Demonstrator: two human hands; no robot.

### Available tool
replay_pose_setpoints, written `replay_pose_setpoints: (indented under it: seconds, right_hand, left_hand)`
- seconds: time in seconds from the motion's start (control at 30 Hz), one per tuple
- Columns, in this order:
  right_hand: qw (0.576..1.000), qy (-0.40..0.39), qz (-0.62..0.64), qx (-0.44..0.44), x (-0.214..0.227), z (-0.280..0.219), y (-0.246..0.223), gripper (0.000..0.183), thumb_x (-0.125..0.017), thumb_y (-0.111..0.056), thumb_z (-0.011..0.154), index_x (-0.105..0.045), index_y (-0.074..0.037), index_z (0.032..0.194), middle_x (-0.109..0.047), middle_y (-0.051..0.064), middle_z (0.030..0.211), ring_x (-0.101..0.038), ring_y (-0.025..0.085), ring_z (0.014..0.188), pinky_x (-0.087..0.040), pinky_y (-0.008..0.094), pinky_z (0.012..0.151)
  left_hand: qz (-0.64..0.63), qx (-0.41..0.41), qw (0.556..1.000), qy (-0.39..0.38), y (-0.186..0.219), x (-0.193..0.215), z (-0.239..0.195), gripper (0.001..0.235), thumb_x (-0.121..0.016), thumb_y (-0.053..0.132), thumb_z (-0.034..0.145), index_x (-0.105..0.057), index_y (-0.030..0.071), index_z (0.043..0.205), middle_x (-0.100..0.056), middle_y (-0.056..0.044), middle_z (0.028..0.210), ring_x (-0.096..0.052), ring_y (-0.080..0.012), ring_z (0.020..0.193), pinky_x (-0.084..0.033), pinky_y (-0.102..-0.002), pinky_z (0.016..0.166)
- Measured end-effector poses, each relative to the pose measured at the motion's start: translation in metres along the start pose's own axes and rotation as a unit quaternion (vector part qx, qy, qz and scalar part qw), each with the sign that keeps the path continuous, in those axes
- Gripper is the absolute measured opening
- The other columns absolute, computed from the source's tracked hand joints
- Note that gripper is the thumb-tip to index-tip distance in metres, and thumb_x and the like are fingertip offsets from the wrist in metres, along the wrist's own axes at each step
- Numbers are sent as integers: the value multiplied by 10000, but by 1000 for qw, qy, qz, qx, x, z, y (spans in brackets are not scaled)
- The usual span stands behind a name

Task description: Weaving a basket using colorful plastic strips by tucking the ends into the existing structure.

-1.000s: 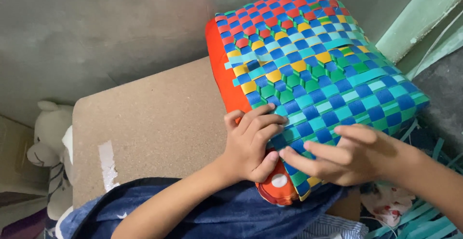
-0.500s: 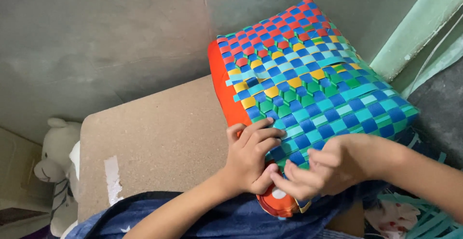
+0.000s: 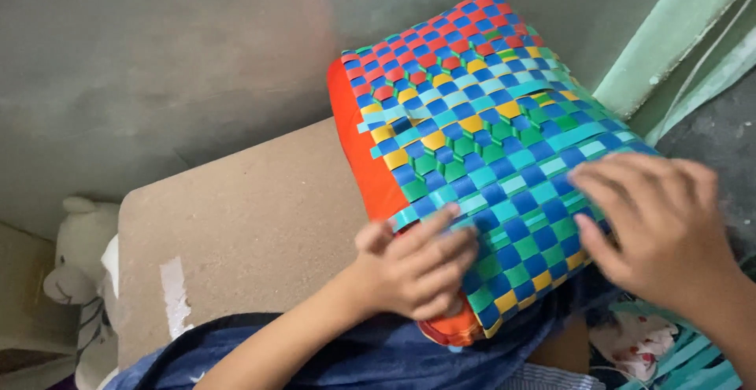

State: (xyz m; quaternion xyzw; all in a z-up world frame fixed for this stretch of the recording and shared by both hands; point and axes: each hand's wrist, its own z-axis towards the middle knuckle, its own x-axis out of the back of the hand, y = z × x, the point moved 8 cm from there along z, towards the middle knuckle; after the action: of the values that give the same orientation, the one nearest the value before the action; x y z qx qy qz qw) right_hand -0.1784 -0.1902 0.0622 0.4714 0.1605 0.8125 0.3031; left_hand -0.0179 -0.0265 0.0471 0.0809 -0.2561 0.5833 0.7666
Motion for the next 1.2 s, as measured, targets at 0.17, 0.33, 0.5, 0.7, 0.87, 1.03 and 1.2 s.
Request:
replay_pose_setpoints:
  seconds: [0.17,0.33,0.5,0.7,0.87,1.03,1.2]
  right_hand:
    - [982,1,55,-183,-43,-48,68,642,-523,-431,1078,-653,-40,1570,-632,205,1607,-533,439,1519,-409,595,1128]
    - [758,-5,545,-358,-109,-48,90,857,-211,-632,1001,-398,-12,1563,-385,229,1630,-360,359,1506,-264,491,1220]
    - [478,185,731,-450,-93,-29,18,498,-282,-607,1088,-633,-318,1293,-703,-80,1230,-647,60,1089,-436,293,1069]
    - [431,207,707,-522,-70,-39,-45,726,-252,-597,994,-314,-179,1584,-358,131,1664,-369,300,1522,-347,470,1218]
    - [423,141,728,-521,-45,-44,-115,820,-385,-532,959,-75,-198,1640,-83,22,1744,-189,210,1573,-285,441,1209]
    - [505,130,713,-469,-36,-54,-123,770,-445,-424,983,-130,-148,1629,-113,82,1737,-189,265,1583,-278,502,1231]
    - [481,-17,687,-544,-39,-70,-114,847,-503,-419,878,-180,-222,1635,-352,86,1676,-478,262,1461,-476,468,1120]
  left_hand:
    - [-147,9,989,-9,5,5,22,404,-414,363,1064,-691,68,1072,-740,-66,1085,-746,-295,1114,-392,-435,897]
    - [-159,-21,986,-40,-4,-6,15,368,-386,277,1047,-692,87,1123,-732,-53,1152,-724,-295,1177,-371,-454,939]
    - [-170,-56,983,36,-30,-7,-10,460,-260,255,1022,-699,131,1077,-699,-54,1112,-714,-279,1168,-317,-464,1010]
    - [-118,-72,990,0,-97,16,-88,405,-219,412,1067,-504,175,1232,-683,-225,1248,-688,-514,1196,-343,-625,1010]
    - [-33,67,997,-7,-151,59,-80,530,-249,460,1004,-543,30,1097,-723,-223,1077,-702,-496,1205,-329,-494,1072]
    - [-83,176,980,-44,-165,90,-57,755,-165,487,1081,-687,-42,952,-742,-149,986,-635,-329,943,-501,-464,954]
    - [-58,172,983,-15,-133,111,-17,741,-158,341,1112,-671,-34,731,-717,-143,804,-606,-260,694,-412,-409,865]
